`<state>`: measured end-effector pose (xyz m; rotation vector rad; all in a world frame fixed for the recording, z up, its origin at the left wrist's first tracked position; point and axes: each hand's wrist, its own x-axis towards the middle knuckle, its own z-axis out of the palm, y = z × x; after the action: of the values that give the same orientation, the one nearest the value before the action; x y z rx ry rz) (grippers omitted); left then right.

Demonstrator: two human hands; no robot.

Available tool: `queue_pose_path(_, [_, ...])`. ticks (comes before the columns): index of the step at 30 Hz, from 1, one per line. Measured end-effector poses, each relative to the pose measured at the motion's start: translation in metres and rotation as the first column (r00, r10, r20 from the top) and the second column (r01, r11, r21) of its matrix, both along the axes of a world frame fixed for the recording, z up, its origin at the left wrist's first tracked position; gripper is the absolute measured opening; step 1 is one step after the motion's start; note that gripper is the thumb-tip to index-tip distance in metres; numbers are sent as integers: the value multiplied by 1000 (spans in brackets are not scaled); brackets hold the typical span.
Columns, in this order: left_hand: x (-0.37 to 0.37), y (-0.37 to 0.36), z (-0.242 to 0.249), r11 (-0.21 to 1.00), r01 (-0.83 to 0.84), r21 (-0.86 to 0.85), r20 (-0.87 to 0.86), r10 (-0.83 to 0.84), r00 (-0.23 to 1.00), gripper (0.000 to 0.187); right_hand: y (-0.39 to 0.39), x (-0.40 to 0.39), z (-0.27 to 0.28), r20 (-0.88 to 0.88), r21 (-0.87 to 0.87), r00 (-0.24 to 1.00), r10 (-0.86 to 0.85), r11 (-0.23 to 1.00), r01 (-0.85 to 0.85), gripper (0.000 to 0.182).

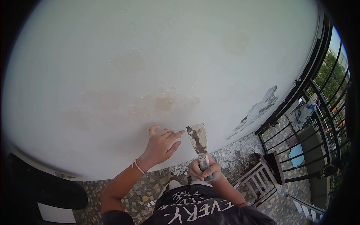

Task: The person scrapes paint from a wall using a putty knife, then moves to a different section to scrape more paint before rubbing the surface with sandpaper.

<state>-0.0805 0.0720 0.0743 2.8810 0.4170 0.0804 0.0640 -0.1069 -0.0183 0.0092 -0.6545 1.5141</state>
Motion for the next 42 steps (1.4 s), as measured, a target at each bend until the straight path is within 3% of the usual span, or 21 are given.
queue_pose_path(1, [-3, -8, 9, 984, -34, -176, 76, 48, 996, 59, -2, -1, 6, 131, -32, 988, -84, 995, 89, 110])
queue_pose_path(3, [-7, -26, 13, 907, 80, -414, 346, 76, 935, 66, -2, -7, 18, 388, -59, 893, -228, 961, 271, 112])
queue_pose_path(4, [-9, -35, 11, 844, 160, -512, 467, 117, 877, 70, 0, -13, 18, 414, -49, 872, -262, 950, 309, 113])
queue_pose_path(7, [-16, -48, 6, 915, 154, -372, 514, 66, 855, 82, 9, -32, 19, 518, -49, 792, -324, 913, 405, 114])
queue_pose_path(9, [-22, -50, -1, 907, 144, -397, 553, 111, 826, 85, 15, -46, 28, 614, -91, 725, -312, 885, 457, 114])
queue_pose_path(12, [-39, -52, -3, 840, 190, -508, 612, 197, 766, 88, 26, -70, 34, 622, -71, 716, -316, 888, 454, 113])
queue_pose_path(14, [-53, -54, -3, 784, 240, -572, 644, 249, 723, 88, 37, -82, 18, 670, 41, 638, -379, 877, 479, 113])
queue_pose_path(20, [-81, -50, -25, 732, 281, -621, 667, 305, 679, 89, 49, -103, 11, 781, 247, 380, -496, 804, 541, 109])
queue_pose_path(23, [-84, -57, -24, 564, 401, -721, 666, 405, 627, 89, 54, -110, 4, 773, 322, 303, -557, 757, 569, 105])
queue_pose_path(26, [-87, -65, -22, 315, 546, -777, 621, 529, 578, 87, 53, -110, 3, 779, 359, 264, -569, 749, 556, 101])
queue_pose_path(29, [-95, -68, -23, 328, 565, -757, 627, 607, 488, 81, 57, -111, 2, 774, 468, 149, -615, 715, 520, 96])
queue_pose_path(32, [-104, -70, -32, 237, 646, -726, 578, 720, 385, 73, 63, -115, -4, 758, 561, 36, -651, 680, 472, 92])
queue_pose_path(33, [-107, -73, -32, 234, 666, -709, 550, 774, 313, 58, 66, -117, -4, 752, 585, 5, -659, 671, 456, 91])
queue_pose_path(36, [-122, -75, -34, 140, 656, -742, 423, 857, 295, 48, 70, -127, 13, 742, 643, -101, -662, 661, 386, 90])
queue_pose_path(37, [-126, -74, -32, 167, 645, -745, 430, 860, 274, 42, 72, -130, 13, 747, 643, -110, -656, 671, 368, 89])
queue_pose_path(42, [-142, -77, -40, 72, 675, -735, 311, 920, 240, 38, 77, -133, 6, 787, 616, -174, -592, 742, 264, 88])
